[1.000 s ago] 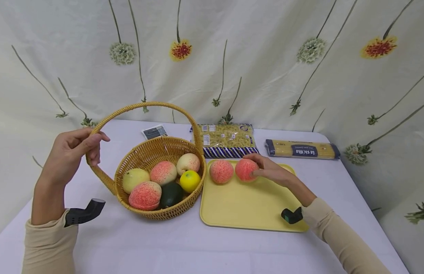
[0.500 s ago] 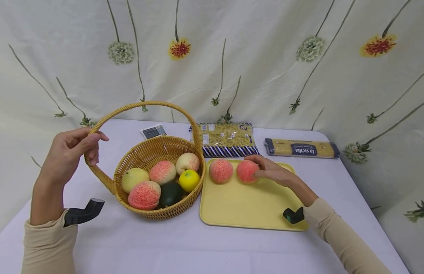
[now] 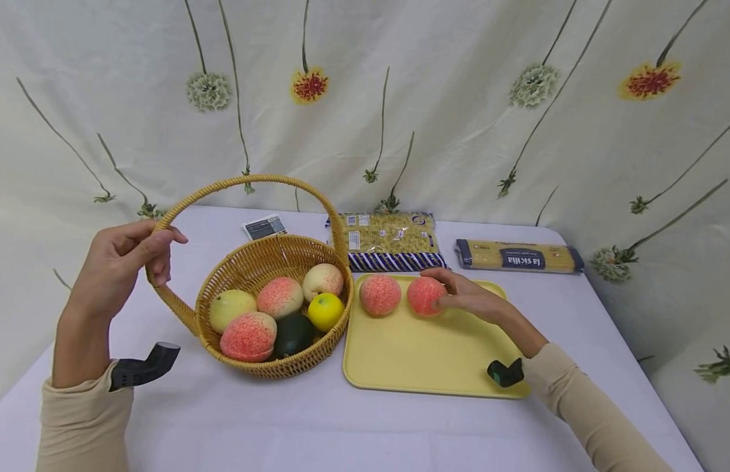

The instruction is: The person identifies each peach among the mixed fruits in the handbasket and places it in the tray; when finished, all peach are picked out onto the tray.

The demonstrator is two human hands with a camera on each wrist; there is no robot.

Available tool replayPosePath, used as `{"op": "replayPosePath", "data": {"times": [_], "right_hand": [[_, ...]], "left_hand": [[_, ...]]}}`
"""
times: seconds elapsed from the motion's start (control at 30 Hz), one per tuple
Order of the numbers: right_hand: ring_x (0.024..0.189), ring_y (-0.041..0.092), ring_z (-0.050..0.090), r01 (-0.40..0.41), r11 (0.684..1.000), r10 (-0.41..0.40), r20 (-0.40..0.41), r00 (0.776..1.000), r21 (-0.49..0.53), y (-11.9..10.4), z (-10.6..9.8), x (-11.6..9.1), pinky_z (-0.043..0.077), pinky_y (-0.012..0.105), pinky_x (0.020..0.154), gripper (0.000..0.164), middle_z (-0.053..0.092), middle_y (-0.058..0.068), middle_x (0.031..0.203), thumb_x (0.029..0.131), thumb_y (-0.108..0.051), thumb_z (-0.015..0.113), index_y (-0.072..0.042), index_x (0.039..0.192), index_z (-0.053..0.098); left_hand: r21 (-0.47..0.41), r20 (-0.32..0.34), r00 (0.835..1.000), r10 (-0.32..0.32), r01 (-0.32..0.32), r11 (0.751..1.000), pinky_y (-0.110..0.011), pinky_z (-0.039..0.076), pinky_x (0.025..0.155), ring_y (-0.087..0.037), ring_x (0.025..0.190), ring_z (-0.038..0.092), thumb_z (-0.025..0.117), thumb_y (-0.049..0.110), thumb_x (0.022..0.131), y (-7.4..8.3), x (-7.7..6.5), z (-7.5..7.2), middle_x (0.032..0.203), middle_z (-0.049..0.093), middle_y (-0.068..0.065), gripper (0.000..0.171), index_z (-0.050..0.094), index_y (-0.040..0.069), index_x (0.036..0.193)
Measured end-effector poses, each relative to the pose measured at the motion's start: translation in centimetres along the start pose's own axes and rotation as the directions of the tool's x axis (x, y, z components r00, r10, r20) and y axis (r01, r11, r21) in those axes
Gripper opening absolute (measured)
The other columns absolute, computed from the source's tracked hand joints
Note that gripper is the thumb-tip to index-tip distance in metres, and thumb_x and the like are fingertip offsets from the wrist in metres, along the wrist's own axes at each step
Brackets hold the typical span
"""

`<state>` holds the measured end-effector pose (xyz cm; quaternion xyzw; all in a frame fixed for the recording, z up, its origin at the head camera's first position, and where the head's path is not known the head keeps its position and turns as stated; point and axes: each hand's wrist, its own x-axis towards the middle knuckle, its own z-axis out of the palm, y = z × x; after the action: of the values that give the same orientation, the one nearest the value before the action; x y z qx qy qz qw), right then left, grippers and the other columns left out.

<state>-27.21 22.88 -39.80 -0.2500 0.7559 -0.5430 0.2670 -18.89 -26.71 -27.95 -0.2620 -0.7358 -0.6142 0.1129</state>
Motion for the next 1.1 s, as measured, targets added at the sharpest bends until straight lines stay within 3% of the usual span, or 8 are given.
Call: {"op": "replayPosePath", "data": {"times": [0.2,0.37,0.77,0.97,1.1], "right_hand": [[0.122,0.034,0.033,0.019,0.992,-0.03,-0.089,0.996,-0.128,-0.9,-0.2,0.2,0.036,0.046,0.093,0.056,0.031,0.018,0.136,0.088,-0.017,0.053,-0.004,0.135,0.026],[0.125,0.037,0.028,0.047,0.986,-0.071,-0.145,0.987,-0.162,-2.3,-0.5,0.5,0.031,0.054,0.094,0.056,0.031,0.019,0.137,0.088,-0.021,0.054,-0.009,0.136,0.027],[0.129,0.031,0.026,0.124,0.975,-0.15,-0.133,0.98,-0.184,-5.2,0.2,0.7,0.03,0.05,0.097,0.052,0.03,0.012,0.14,0.09,-0.019,0.051,-0.009,0.135,0.029],[0.128,0.023,0.031,0.193,0.959,-0.224,-0.135,0.965,-0.206,-6.9,1.5,1.2,0.024,0.044,0.102,0.05,0.034,0.011,0.137,0.088,-0.018,0.054,-0.007,0.133,0.034],[0.126,0.022,0.034,0.229,0.947,-0.255,-0.097,0.962,-0.223,-7.8,2.7,1.8,0.029,0.04,0.101,0.048,0.037,0.01,0.135,0.088,-0.018,0.055,-0.01,0.131,0.036]], "left_hand": [[-0.003,0.002,1.0,0.0,0.0,1.0,-0.028,0.038,0.039,-0.017,0.045,0.045,0.047,-0.005,0.087,0.0,0.0,0.0,0.054,0.045,-0.006,0.013,0.059,-0.007,0.091],[-0.022,0.001,1.0,0.0,0.0,1.0,-0.029,0.037,0.039,-0.017,0.045,0.044,0.047,-0.005,0.087,0.0,-0.1,0.0,0.053,0.045,-0.006,0.012,0.059,-0.007,0.091],[-0.025,0.005,1.0,-0.006,0.006,1.0,-0.028,0.039,0.04,-0.017,0.045,0.044,0.047,-0.005,0.087,0.1,0.0,0.0,0.054,0.045,-0.006,0.012,0.059,-0.007,0.091],[-0.023,0.005,1.0,-0.004,0.004,1.0,-0.028,0.038,0.039,-0.017,0.044,0.044,0.047,-0.005,0.087,0.0,0.0,0.0,0.054,0.045,-0.006,0.012,0.058,-0.007,0.091],[-0.023,0.007,1.0,-0.001,0.001,1.0,-0.028,0.038,0.039,-0.017,0.044,0.044,0.047,-0.005,0.087,0.0,0.0,0.0,0.054,0.045,-0.006,0.012,0.058,-0.007,0.091]]}}
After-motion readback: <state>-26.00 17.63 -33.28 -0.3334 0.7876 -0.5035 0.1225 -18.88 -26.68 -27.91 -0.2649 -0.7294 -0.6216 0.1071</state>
